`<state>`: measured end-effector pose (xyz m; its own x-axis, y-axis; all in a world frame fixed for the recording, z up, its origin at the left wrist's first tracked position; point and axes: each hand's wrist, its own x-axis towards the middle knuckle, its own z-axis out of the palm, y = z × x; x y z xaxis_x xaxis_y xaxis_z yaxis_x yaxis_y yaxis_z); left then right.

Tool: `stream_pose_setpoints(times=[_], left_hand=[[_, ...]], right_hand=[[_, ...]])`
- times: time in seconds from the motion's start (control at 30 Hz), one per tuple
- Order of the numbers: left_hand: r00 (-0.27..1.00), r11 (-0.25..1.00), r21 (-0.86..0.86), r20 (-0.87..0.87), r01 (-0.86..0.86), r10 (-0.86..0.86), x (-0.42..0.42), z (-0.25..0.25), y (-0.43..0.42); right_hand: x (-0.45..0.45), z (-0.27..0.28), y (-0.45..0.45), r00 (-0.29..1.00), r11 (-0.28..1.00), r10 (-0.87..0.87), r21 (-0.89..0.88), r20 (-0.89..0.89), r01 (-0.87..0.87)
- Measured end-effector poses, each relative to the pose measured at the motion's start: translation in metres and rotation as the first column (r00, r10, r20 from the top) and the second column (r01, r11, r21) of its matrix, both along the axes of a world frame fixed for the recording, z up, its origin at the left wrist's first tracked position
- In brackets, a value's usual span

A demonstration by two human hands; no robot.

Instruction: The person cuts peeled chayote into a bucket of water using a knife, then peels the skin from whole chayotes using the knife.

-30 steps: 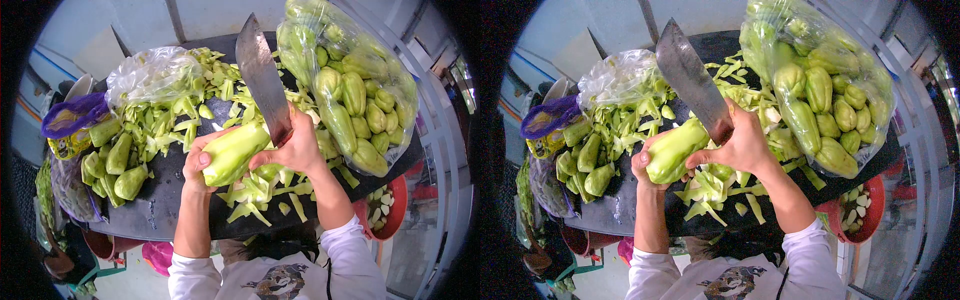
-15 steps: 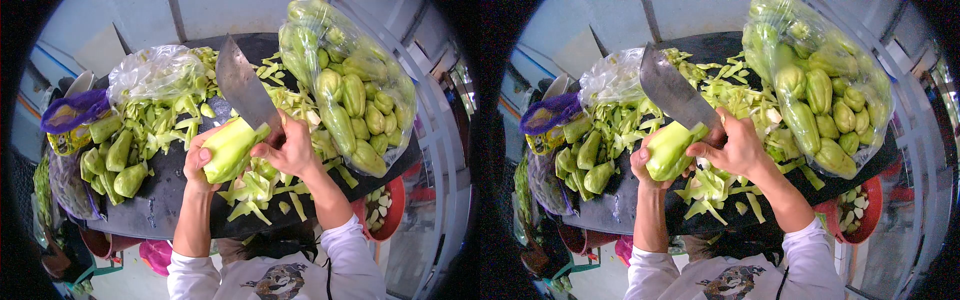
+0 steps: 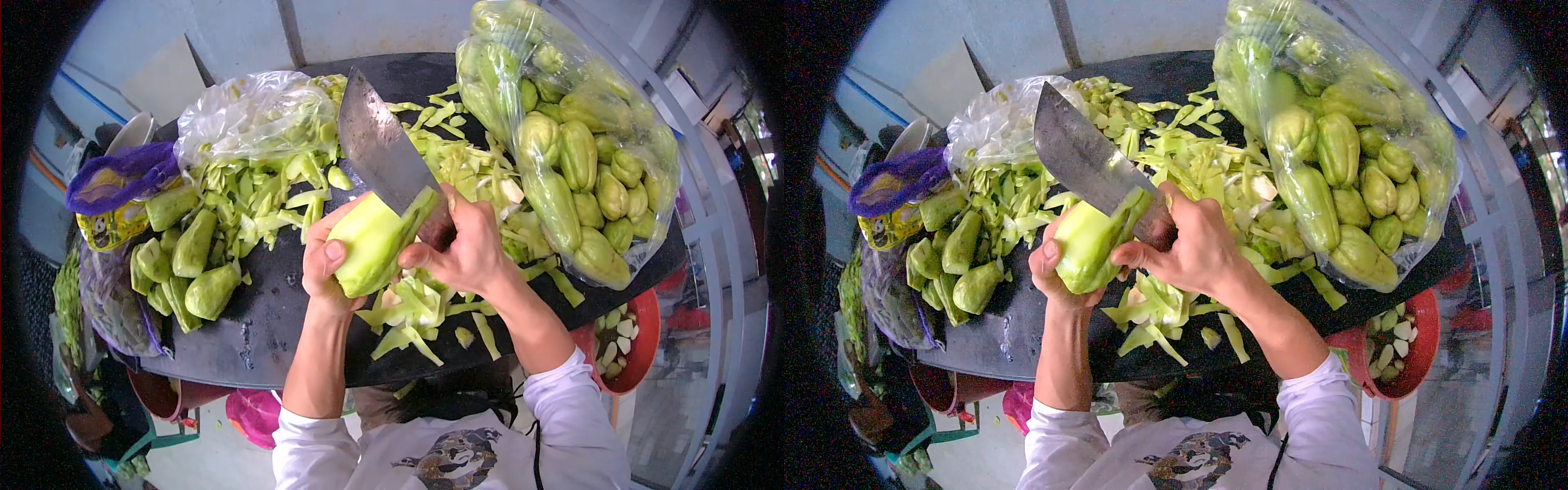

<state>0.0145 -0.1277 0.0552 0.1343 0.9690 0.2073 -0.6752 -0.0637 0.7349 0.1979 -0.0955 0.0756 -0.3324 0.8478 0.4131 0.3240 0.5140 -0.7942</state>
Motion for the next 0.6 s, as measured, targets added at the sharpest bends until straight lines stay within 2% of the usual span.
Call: stream_pose_setpoints(times=[0.07, 0.1, 0.23, 0.4, 0.47, 0.6], left_hand=[[0.999, 0.999, 0.0, -0.008, -0.048, 0.048, 0.003, 0.001, 0.0], [0.995, 0.996, -0.001, -0.017, -0.094, 0.094, 0.004, 0.001, 0.001], [0.997, 0.998, 0.0, -0.045, -0.055, 0.055, 0.002, 0.002, 0.0], [0.995, 0.995, 0.03, -0.04, -0.095, 0.096, 0.004, 0.002, 0.0], [0.993, 0.993, 0.035, -0.031, -0.117, 0.118, 0.007, 0.005, -0.001], [0.989, 0.989, 0.019, -0.032, -0.145, 0.145, 0.006, 0.006, -0.003]], right_hand=[[-0.001, 0.002, -0.001, 0.999, 0.994, -0.006, 0.112, 0.04, 0.001], [-0.001, 0.003, -0.001, 0.999, 0.994, -0.005, 0.111, 0.041, 0.0], [0.0, 0.007, -0.002, 0.998, 0.994, 0.008, 0.104, 0.067, -0.015], [-0.002, 0.001, -0.003, 0.996, 0.993, 0.0, 0.12, 0.088, -0.01], [-0.003, -0.007, -0.002, 0.997, 0.998, 0.04, 0.048, 0.062, -0.043], [-0.005, -0.008, -0.002, 0.995, 0.996, 0.065, 0.062, 0.069, -0.069]])
